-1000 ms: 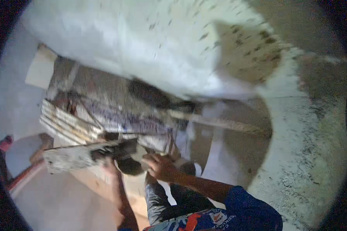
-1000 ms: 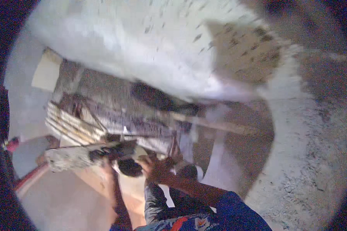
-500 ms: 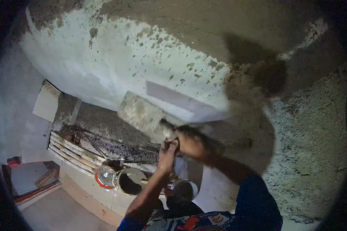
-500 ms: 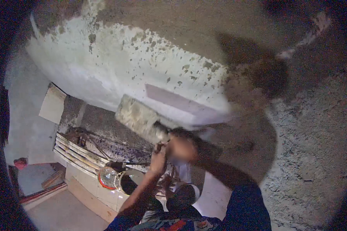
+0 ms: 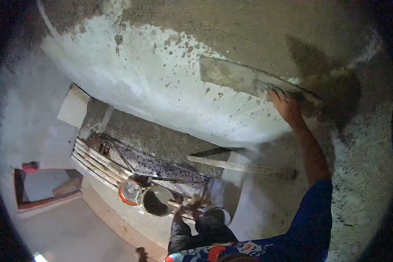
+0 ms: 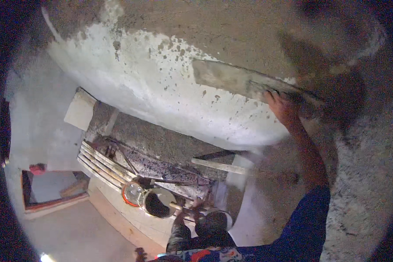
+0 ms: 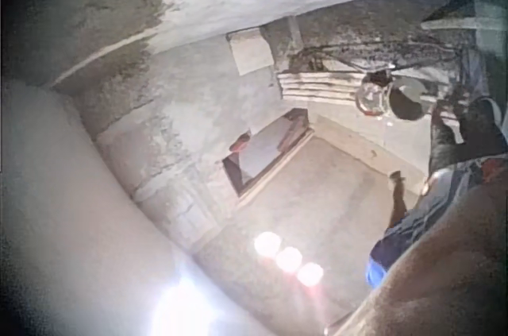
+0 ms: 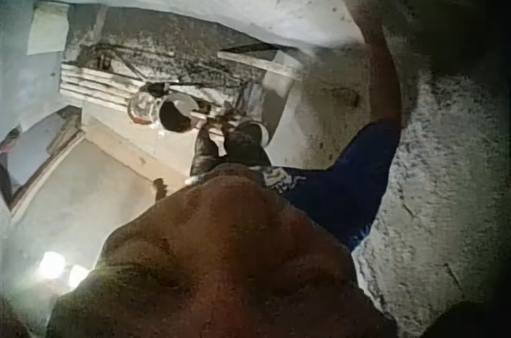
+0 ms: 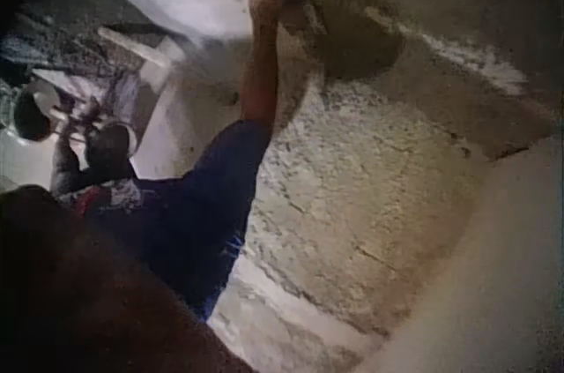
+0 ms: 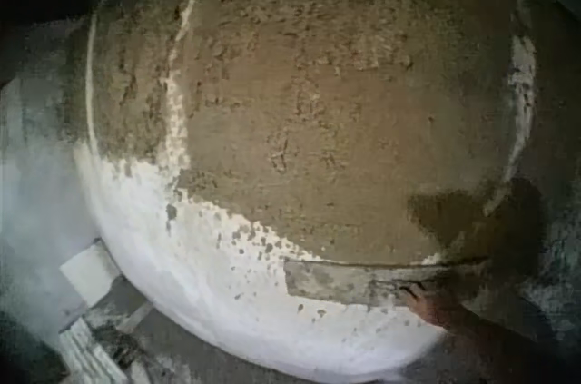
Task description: The person smooths mortar on a wall using a float board, scoops wet mortar from a bucket with a trowel, and applies it onto the wall.
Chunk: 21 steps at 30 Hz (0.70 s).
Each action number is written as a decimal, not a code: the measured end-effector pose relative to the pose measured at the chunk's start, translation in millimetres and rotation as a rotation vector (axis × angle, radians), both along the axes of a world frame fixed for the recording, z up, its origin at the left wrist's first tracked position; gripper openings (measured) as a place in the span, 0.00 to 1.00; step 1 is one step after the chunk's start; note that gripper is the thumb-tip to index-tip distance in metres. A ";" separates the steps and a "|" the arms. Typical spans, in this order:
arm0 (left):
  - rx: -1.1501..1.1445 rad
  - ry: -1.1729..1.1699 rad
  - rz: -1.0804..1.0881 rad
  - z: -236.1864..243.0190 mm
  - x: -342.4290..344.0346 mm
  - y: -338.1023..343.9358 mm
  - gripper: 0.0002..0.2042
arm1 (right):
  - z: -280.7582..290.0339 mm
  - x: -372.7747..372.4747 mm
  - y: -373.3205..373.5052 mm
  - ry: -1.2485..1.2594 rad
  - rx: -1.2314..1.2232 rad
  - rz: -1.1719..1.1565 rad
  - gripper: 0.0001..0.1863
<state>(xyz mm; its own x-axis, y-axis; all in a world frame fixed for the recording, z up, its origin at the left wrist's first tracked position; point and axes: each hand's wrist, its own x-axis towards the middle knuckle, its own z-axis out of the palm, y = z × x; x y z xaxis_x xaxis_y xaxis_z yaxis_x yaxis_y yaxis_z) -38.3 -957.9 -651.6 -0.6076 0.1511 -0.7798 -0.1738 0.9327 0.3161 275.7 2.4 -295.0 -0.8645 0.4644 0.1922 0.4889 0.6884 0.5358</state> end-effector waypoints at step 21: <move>-0.101 0.210 0.217 61.8 -0.8 -112.4 0.17 | 7.8 -89.3 -8.2 0.015 0.010 -0.104 0.30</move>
<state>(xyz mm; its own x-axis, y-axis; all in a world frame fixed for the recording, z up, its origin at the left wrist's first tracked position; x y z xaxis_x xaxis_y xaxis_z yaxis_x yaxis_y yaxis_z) -39.0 -1070.3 -589.7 -0.7664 -0.0709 -0.6384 -0.3126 0.9094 0.2742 186.4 -5.7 -287.2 -0.8086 0.5496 0.2101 0.5657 0.6280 0.5344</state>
